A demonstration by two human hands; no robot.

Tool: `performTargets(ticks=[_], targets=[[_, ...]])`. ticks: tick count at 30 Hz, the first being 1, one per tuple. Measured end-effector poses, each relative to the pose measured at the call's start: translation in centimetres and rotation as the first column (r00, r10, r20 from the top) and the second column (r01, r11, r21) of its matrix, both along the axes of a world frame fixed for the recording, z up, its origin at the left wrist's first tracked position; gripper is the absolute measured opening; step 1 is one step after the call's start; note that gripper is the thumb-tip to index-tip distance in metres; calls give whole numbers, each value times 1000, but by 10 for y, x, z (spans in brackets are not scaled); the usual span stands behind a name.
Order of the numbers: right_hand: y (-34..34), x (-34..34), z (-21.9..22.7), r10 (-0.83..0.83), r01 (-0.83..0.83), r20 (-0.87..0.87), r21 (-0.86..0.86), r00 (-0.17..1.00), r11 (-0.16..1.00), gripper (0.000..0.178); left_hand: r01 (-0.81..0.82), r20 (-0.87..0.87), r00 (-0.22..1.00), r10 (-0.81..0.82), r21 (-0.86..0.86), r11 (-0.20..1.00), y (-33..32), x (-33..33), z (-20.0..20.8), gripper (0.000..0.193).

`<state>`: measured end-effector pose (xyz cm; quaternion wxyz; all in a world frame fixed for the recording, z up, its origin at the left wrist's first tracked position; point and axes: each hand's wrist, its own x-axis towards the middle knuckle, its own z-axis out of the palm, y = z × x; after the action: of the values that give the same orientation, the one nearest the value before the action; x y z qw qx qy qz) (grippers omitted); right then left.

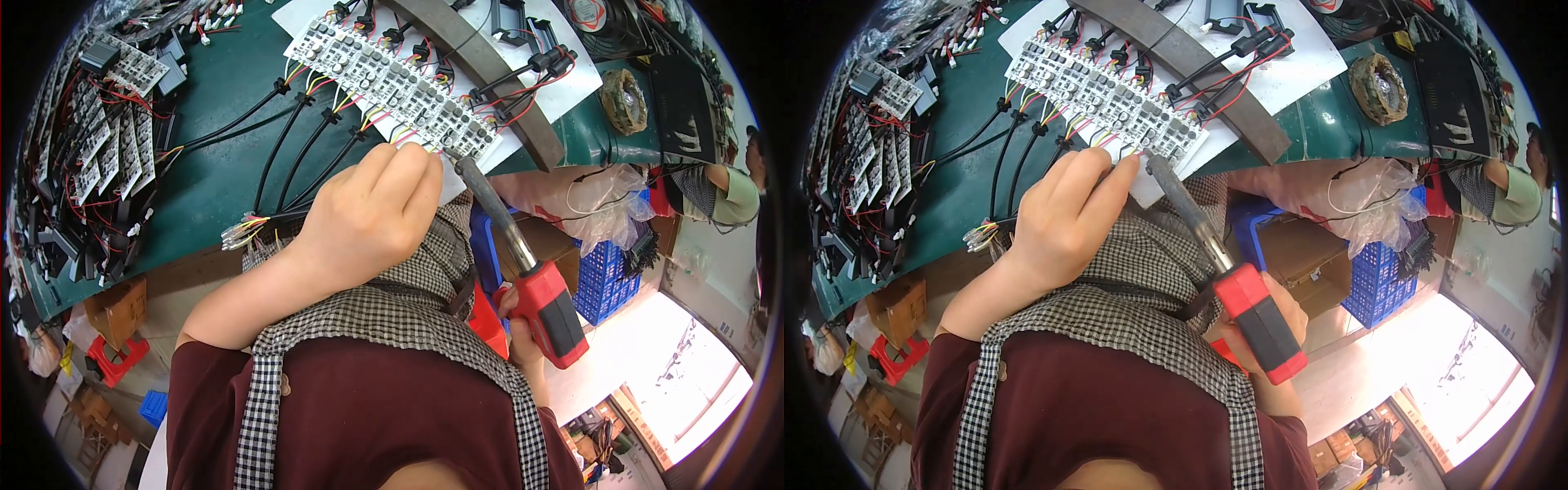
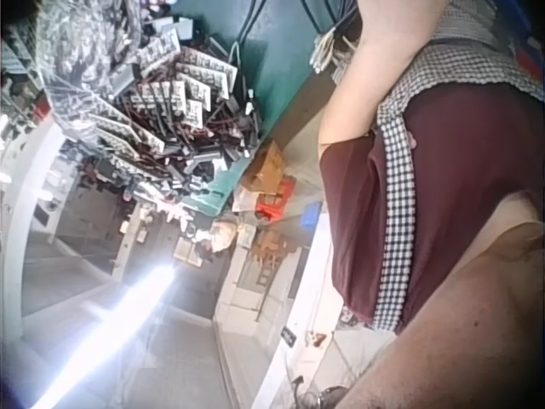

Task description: The person solders wires to electronic circuit boards and LED modules, connecting components at a factory assembly line. This is done using a soldering iron.

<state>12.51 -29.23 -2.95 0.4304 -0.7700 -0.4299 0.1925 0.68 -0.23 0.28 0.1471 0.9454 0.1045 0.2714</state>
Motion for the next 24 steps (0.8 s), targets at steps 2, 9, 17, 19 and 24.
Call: performTargets(ticks=[2,9,17,19,24], targets=[[-1,-4,0,-49,49,-75,-4,996,999,50,1,15,1000,-1,7,1000,0,1,0,36],[17,-4,18,-3,5,24,-93,1000,996,51,-3,9,1000,3,15,1000,0,1,1,36],[-4,-5,-3,-76,70,-97,-61,992,996,51,4,13,1000,-4,13,1000,-2,0,3,35],[1,-5,3,-64,61,-62,-59,996,996,52,4,6,1000,-4,11,1000,-1,0,4,35],[34,-8,32,-52,95,-340,108,939,990,60,4,3,1000,-4,18,1000,0,0,2,35]])
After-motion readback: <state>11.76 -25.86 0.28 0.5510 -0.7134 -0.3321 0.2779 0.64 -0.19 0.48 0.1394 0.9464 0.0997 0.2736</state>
